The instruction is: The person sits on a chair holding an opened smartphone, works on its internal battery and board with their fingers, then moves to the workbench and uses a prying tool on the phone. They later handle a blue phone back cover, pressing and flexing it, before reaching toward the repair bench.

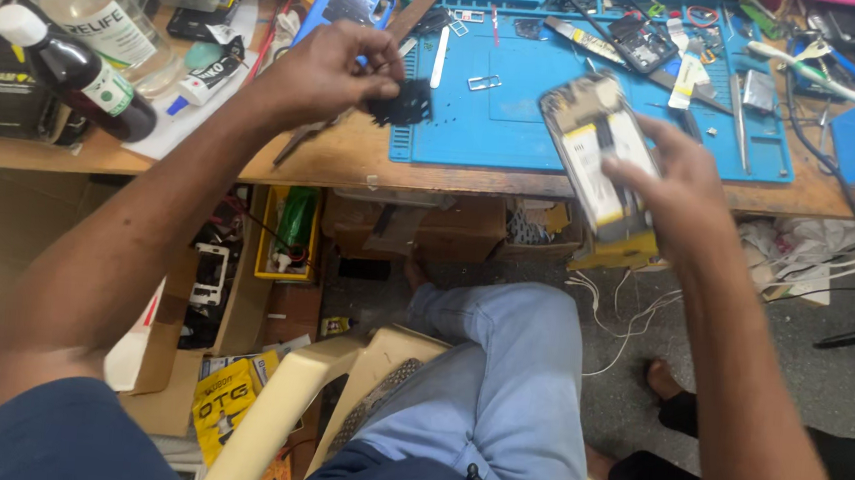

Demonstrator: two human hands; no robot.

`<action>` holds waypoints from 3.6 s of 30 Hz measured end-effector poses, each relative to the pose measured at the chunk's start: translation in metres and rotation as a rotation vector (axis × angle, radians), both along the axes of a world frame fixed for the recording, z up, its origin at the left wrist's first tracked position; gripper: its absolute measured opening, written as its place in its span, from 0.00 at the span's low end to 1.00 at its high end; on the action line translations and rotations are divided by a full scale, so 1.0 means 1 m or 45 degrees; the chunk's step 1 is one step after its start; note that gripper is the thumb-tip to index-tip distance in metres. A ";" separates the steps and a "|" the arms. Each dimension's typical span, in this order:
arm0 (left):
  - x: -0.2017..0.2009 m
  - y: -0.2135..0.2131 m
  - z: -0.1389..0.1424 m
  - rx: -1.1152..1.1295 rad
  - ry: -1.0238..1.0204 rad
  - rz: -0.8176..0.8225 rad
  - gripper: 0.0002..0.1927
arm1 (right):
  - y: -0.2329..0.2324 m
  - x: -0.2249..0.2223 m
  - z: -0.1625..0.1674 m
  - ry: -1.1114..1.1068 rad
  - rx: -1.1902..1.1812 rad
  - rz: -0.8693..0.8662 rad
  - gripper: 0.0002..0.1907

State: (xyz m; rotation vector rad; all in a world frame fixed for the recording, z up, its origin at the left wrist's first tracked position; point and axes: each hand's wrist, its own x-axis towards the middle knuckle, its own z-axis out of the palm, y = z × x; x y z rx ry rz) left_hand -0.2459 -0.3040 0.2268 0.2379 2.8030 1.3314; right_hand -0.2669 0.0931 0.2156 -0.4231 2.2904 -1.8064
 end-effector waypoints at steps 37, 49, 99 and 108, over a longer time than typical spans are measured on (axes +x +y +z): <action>-0.041 0.084 -0.012 0.630 -0.111 -0.266 0.09 | -0.066 -0.046 0.004 0.299 0.008 0.064 0.11; -0.059 0.087 -0.016 0.626 0.000 -0.266 0.11 | -0.048 -0.059 0.022 0.432 0.066 -0.063 0.12; -0.135 0.095 -0.061 0.580 0.288 -0.135 0.09 | -0.046 -0.108 -0.018 -0.068 -0.163 -0.019 0.26; -0.136 0.093 -0.065 0.568 0.294 -0.100 0.08 | -0.048 -0.109 -0.022 -0.063 -0.149 -0.067 0.25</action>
